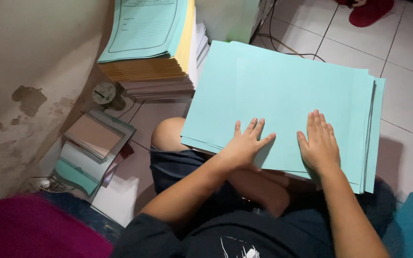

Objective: A person sits on the floor and manually inspects a stack of light blue folders, flipping through them one by one and smoothing them out.

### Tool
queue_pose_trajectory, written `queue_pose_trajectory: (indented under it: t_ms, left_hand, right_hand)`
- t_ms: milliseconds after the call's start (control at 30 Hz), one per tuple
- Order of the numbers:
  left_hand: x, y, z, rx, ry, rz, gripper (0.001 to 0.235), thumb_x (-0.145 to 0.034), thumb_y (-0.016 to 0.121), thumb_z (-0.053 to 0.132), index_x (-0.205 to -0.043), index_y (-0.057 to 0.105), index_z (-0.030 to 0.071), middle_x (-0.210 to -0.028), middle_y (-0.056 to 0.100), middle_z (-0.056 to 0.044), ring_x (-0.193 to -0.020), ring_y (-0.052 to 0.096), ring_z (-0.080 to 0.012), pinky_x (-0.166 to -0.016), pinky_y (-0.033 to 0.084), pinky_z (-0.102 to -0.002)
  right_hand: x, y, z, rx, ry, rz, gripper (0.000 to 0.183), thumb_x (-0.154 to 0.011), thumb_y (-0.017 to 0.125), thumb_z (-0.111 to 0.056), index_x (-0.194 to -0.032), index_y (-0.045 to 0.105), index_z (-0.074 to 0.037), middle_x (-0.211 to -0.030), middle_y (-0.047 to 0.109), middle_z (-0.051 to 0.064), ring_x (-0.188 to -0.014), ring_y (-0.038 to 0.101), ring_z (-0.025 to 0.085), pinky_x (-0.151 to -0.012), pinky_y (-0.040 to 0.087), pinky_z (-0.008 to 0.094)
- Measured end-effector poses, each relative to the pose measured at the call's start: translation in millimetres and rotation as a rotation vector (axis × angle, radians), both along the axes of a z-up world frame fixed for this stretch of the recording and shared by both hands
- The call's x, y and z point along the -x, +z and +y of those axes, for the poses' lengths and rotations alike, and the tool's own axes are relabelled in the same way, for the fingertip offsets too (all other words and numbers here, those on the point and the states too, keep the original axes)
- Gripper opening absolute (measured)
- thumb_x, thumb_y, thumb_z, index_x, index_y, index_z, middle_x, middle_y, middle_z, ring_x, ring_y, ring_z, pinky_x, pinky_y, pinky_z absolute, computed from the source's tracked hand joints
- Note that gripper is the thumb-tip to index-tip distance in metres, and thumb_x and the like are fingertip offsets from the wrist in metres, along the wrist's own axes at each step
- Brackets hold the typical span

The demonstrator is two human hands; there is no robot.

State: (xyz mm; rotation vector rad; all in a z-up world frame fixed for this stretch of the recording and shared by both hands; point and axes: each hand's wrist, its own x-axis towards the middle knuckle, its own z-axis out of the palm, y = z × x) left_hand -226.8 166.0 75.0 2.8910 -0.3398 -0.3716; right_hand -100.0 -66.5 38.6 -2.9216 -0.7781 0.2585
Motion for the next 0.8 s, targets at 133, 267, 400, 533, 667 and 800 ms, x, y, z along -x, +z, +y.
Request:
queue_pose_trajectory:
  t_ms: [133,267,400,533,667,800]
  left_hand:
    - [-6.4,-10.6,-0.3,0.076,0.021,0.063,0.094,-0.075,0.089,0.052,-0.155,0.043,0.034,-0.162,0.037,-0.021,-0.151,0.039,-0.0401,-0.109,0.035,-0.077]
    - [25.4,32.4,-1.2,0.389,0.113,-0.011,0.042,-0.086,0.051,0.012,-0.128,0.044,0.011,-0.120,0.057,-0.009,-0.102,0.060,-0.0327,-0.079,0.047,-0.044]
    - [77.5,111.1,-11.6,1.271,0.369,-0.244,0.112,-0.022,0.077,0.026,-0.128,0.047,0.001,-0.108,0.055,0.005,-0.098,0.052,-0.0085,-0.086,0.049,-0.020]
    - [80.2,35.7,-46.8,1.281,0.796,-0.357,0.031,-0.104,0.048,0.035,-0.098,0.060,0.007,-0.085,0.064,-0.012,-0.081,0.054,-0.0299,-0.080,0.045,-0.044]
    - [93.0,28.8,-33.4,1.603,0.644,-0.274,0.033,-0.102,0.056,0.025,-0.124,0.066,0.003,-0.125,0.070,-0.008,-0.121,0.065,-0.0201,-0.111,0.050,-0.033]
    - [83.6,32.7,44.6,1.783,0.888,-0.486,0.035,-0.102,0.056,0.022,-0.132,0.054,0.003,-0.123,0.069,-0.012,-0.119,0.064,-0.0197,-0.107,0.050,-0.034]
  right_hand:
    - [25.1,-5.5,-65.5,-0.362,0.045,0.125,0.069,-0.110,0.014,-0.053,-0.167,0.019,-0.012,-0.173,0.016,0.013,-0.159,0.013,0.030,-0.128,0.003,0.050]
    - [61.3,24.8,-76.7,-1.586,-0.385,0.562,0.066,-0.104,0.034,-0.046,-0.158,0.028,-0.009,-0.159,0.040,0.016,-0.149,0.038,0.027,-0.115,0.039,0.038]
    - [81.7,13.2,-45.8,-1.700,-0.789,0.679,0.031,-0.096,0.061,-0.029,-0.125,0.059,-0.018,-0.125,0.069,0.013,-0.114,0.066,0.026,-0.100,0.051,0.038]
    - [124.1,62.5,36.1,-1.549,-0.507,1.118,0.111,-0.087,0.065,-0.061,-0.163,0.009,-0.002,-0.166,0.011,0.033,-0.153,0.017,0.049,-0.122,0.018,0.054]
    - [143.3,120.2,84.3,-1.391,-0.662,0.650,0.036,-0.105,0.043,-0.010,-0.140,0.041,-0.004,-0.140,0.056,0.018,-0.128,0.056,0.029,-0.109,0.047,0.041]
    - [139.5,129.9,100.3,-0.936,-0.386,0.283,0.045,-0.103,0.044,-0.008,-0.146,0.034,-0.001,-0.140,0.052,0.017,-0.128,0.052,0.028,-0.110,0.041,0.042]
